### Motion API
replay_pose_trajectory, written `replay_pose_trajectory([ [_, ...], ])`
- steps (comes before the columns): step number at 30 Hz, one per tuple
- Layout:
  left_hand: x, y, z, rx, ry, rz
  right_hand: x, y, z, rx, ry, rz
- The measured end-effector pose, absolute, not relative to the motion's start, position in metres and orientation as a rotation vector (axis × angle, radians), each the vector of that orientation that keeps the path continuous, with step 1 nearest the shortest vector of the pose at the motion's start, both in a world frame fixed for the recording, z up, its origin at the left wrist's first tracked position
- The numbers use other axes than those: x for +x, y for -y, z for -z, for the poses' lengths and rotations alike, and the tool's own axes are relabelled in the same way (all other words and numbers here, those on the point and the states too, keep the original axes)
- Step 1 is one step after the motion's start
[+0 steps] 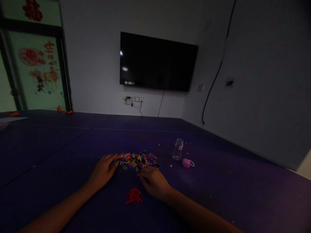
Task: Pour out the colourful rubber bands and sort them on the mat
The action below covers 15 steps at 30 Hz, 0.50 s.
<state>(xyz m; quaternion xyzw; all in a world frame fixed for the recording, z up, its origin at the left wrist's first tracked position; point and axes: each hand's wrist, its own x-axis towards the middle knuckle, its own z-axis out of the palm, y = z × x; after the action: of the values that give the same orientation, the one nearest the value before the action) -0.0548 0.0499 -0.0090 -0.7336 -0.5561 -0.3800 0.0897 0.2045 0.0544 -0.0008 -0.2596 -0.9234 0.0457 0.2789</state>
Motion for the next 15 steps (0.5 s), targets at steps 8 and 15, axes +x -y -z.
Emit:
replay_pose_trajectory([
  [8,-0.057,-0.049,0.01,-2.218,1.563,1.12,0.204,-0.051,-0.002,-0.719,2.468,-0.132],
  [15,-0.047,-0.038,0.004,-2.24,1.268,1.15,0.204,-0.055,0.004,-0.69,2.467,-0.129],
])
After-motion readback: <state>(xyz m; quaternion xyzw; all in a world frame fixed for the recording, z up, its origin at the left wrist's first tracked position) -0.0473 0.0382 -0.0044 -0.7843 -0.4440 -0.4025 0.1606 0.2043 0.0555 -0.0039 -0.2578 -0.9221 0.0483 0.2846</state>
